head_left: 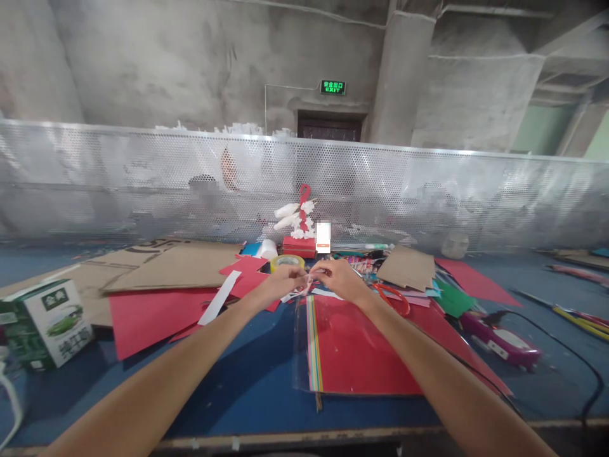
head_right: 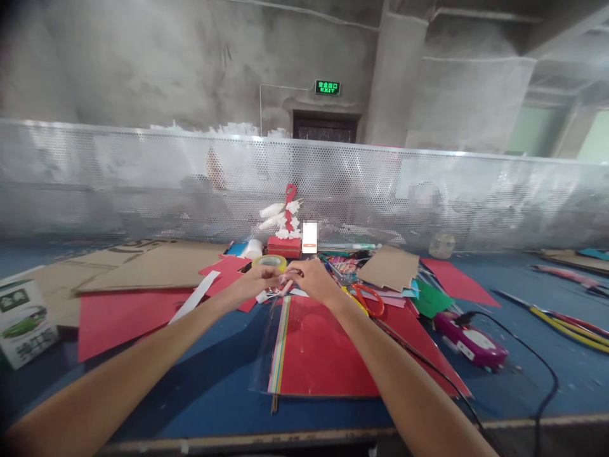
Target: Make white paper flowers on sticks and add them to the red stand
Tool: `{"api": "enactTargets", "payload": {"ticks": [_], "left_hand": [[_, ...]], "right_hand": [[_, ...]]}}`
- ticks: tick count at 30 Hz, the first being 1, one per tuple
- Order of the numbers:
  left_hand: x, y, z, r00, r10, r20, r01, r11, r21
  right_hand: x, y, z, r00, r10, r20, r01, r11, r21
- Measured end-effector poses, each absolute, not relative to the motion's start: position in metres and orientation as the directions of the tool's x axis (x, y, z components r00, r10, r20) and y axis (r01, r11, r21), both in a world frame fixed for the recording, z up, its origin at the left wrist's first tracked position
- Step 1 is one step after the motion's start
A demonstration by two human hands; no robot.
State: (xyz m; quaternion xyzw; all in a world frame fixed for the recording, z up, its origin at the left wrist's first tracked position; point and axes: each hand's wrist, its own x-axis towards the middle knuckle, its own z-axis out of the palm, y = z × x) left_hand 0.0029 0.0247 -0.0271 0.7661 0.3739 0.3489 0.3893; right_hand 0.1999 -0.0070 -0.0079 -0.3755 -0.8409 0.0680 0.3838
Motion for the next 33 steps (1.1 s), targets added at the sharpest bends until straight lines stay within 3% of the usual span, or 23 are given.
{"api": "enactTargets", "payload": {"ticks": [3, 11, 22, 29, 33], "left_hand": [[0.002, 0.026, -0.026, 0.49, 0.825, 0.281, 0.286, -0.457, 0.842], [0.001, 0.024, -0.022, 0.485, 0.796, 0.362, 0.325, -0.549, 0.77], [0.0, 0.027, -0.023, 0.499, 0.767, 0.403, 0.344, -0.603, 0.72], [-0.001, 0.025, -0.02, 0.515, 0.742, 0.429, 0.367, -0.643, 0.672], [0.0, 0.022, -0.018, 0.508, 0.743, 0.436, 0.387, -0.649, 0.655]], "right_hand": [[0.2, -0.004, -0.009, -0.399, 0.677, 0.618, 0.561, 0.714, -0.42], [0.198, 0.001, -0.016, -0.329, 0.759, 0.563, 0.462, 0.649, -0.605], [0.2, 0.002, -0.014, -0.348, 0.747, 0.567, 0.598, 0.642, -0.479], [0.197, 0.004, -0.018, -0.312, 0.801, 0.512, 0.399, 0.599, -0.694], [0.195, 0.003, -0.018, -0.287, 0.82, 0.494, 0.365, 0.571, -0.735]]}}
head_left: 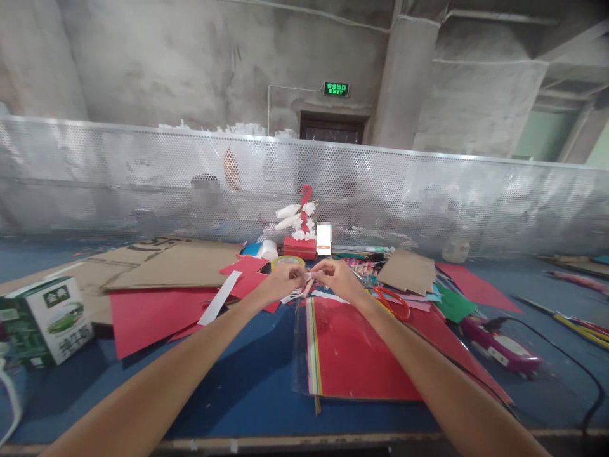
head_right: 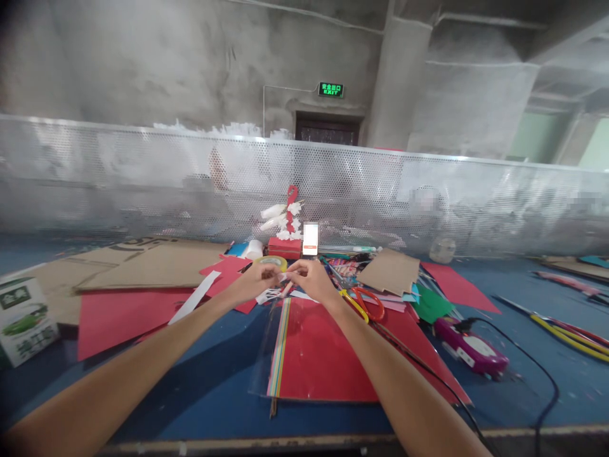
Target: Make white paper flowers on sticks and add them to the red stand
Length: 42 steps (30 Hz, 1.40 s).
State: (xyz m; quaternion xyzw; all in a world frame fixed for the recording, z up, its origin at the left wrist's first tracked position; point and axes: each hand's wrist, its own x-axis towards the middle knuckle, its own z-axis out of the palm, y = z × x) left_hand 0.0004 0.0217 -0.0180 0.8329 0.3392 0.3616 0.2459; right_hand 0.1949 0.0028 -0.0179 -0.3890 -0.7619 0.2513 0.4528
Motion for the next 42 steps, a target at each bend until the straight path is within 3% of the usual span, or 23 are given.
{"api": "enactTargets", "payload": {"ticks": [11, 18, 24, 32, 42], "left_hand": [[0.0015, 0.0182, -0.0161, 0.519, 0.73, 0.444, 0.401, -0.667, 0.629], [0.0012, 0.0132, -0.0119, 0.534, 0.703, 0.469, 0.388, -0.697, 0.603], [-0.0012, 0.0188, -0.0168, 0.54, 0.699, 0.468, 0.374, -0.698, 0.61], [-0.0006, 0.0179, -0.0156, 0.529, 0.715, 0.458, 0.407, -0.687, 0.603], [-0.0012, 0.0156, -0.0107, 0.511, 0.704, 0.493, 0.375, -0.699, 0.609]], "right_hand": [[0.1983, 0.0001, -0.0129, -0.355, 0.744, 0.566, 0.619, 0.641, -0.454], [0.1986, -0.0006, -0.0137, -0.343, 0.792, 0.504, 0.666, 0.584, -0.464], [0.1997, -0.0045, -0.0121, -0.358, 0.758, 0.546, 0.481, 0.65, -0.588], [0.1981, -0.0023, -0.012, -0.372, 0.708, 0.6, 0.551, 0.689, -0.472], [0.1975, 0.0011, -0.0136, -0.364, 0.749, 0.554, 0.637, 0.634, -0.438]]}}
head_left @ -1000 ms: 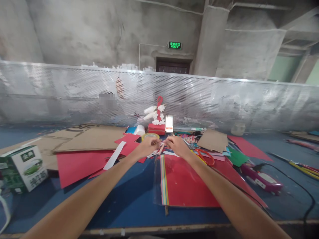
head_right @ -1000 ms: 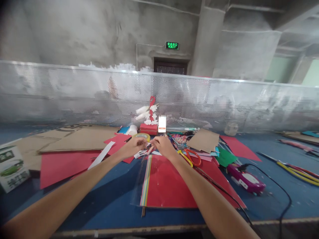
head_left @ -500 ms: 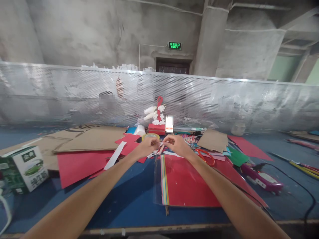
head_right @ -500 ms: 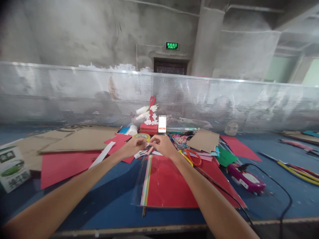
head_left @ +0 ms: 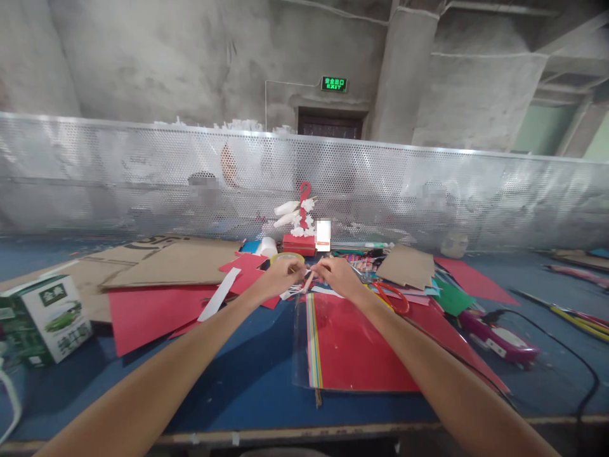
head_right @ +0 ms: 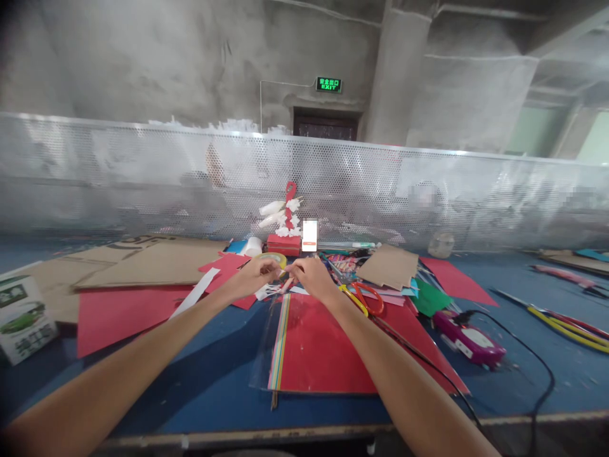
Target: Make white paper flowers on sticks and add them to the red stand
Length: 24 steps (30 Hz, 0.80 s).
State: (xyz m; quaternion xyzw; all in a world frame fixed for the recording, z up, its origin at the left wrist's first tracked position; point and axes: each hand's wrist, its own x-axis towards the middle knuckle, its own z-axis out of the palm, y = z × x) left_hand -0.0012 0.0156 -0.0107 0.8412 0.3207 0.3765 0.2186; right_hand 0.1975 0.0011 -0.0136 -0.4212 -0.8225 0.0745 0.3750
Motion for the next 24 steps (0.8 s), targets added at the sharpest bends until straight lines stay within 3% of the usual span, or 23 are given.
{"api": "enactTargets", "payload": {"ticks": [5, 12, 24], "left_hand": [[-0.0013, 0.0119, -0.0074, 0.51, 0.704, 0.494, 0.388, -0.701, 0.599], [-0.0037, 0.0106, -0.0097, 0.511, 0.762, 0.397, 0.447, -0.63, 0.635], [-0.0037, 0.019, -0.0153, 0.493, 0.759, 0.425, 0.427, -0.637, 0.642]], "right_hand": [[0.1963, -0.0015, -0.0136, -0.35, 0.792, 0.5, 0.672, 0.584, -0.455], [0.1938, -0.0001, -0.0177, -0.381, 0.728, 0.57, 0.528, 0.678, -0.512], [0.1919, -0.0026, -0.0149, -0.373, 0.708, 0.599, 0.567, 0.685, -0.457]]}}
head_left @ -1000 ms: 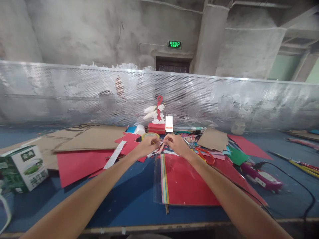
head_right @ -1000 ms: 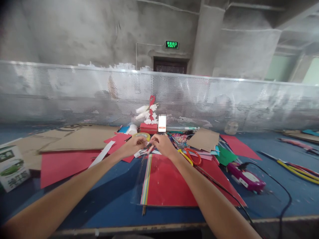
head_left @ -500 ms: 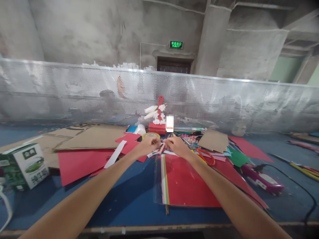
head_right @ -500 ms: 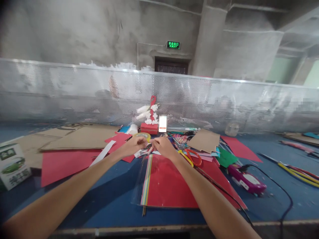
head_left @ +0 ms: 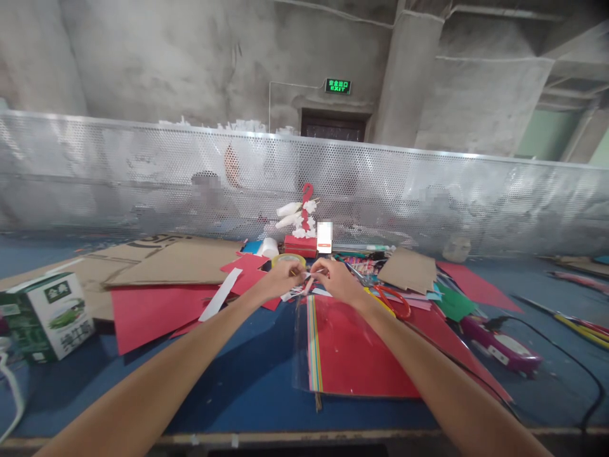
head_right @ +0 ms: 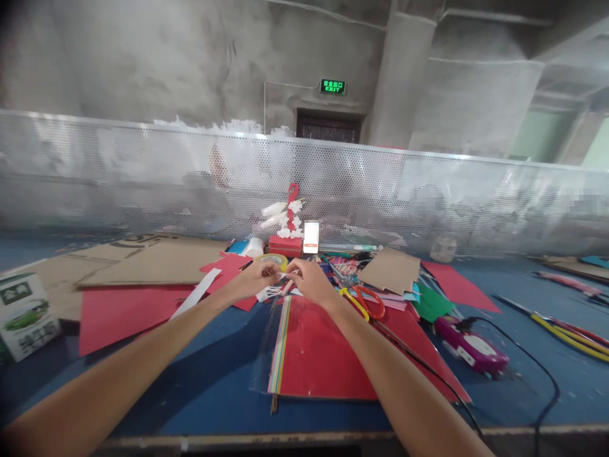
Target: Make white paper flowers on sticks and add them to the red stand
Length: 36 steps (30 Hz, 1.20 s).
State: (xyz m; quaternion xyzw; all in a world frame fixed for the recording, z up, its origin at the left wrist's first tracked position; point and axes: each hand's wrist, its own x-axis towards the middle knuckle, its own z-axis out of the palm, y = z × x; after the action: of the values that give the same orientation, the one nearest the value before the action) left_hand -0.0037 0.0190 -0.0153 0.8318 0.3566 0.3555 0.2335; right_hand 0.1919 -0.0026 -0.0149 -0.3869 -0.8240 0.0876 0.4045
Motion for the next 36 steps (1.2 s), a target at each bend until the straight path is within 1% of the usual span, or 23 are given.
{"api": "enactTargets", "payload": {"ticks": [4, 10, 13, 16, 20, 25, 27, 30, 34, 36], "left_hand": [[-0.003, 0.016, -0.013, 0.486, 0.761, 0.43, 0.42, -0.635, 0.648], [-0.004, 0.018, -0.013, 0.507, 0.729, 0.461, 0.395, -0.671, 0.627], [-0.004, 0.019, -0.012, 0.513, 0.716, 0.473, 0.395, -0.687, 0.61], [-0.003, 0.017, -0.011, 0.521, 0.712, 0.471, 0.393, -0.69, 0.608], [-0.003, 0.016, -0.011, 0.531, 0.726, 0.438, 0.381, -0.666, 0.642], [-0.008, 0.02, -0.012, 0.501, 0.763, 0.408, 0.404, -0.624, 0.669], [-0.009, 0.021, -0.011, 0.495, 0.769, 0.403, 0.41, -0.616, 0.673], [-0.009, 0.018, -0.008, 0.499, 0.759, 0.417, 0.398, -0.629, 0.668], [-0.007, 0.015, -0.005, 0.518, 0.736, 0.436, 0.379, -0.654, 0.654], [-0.007, 0.015, -0.005, 0.53, 0.725, 0.44, 0.37, -0.664, 0.65]], "right_hand": [[0.192, -0.001, -0.015, -0.36, 0.717, 0.597, 0.614, 0.663, -0.427], [0.194, 0.003, -0.017, -0.363, 0.711, 0.602, 0.65, 0.656, -0.383], [0.194, 0.003, -0.016, -0.376, 0.726, 0.576, 0.664, 0.644, -0.379], [0.195, 0.001, -0.015, -0.379, 0.756, 0.534, 0.661, 0.625, -0.416], [0.197, 0.001, -0.014, -0.394, 0.78, 0.487, 0.629, 0.615, -0.475], [0.199, 0.003, -0.017, -0.357, 0.781, 0.512, 0.512, 0.622, -0.592], [0.199, 0.003, -0.017, -0.338, 0.778, 0.53, 0.486, 0.626, -0.609], [0.199, 0.003, -0.017, -0.327, 0.77, 0.547, 0.518, 0.631, -0.578], [0.199, 0.002, -0.015, -0.312, 0.763, 0.567, 0.631, 0.612, -0.477], [0.198, 0.001, -0.014, -0.311, 0.762, 0.567, 0.66, 0.603, -0.448]]}}
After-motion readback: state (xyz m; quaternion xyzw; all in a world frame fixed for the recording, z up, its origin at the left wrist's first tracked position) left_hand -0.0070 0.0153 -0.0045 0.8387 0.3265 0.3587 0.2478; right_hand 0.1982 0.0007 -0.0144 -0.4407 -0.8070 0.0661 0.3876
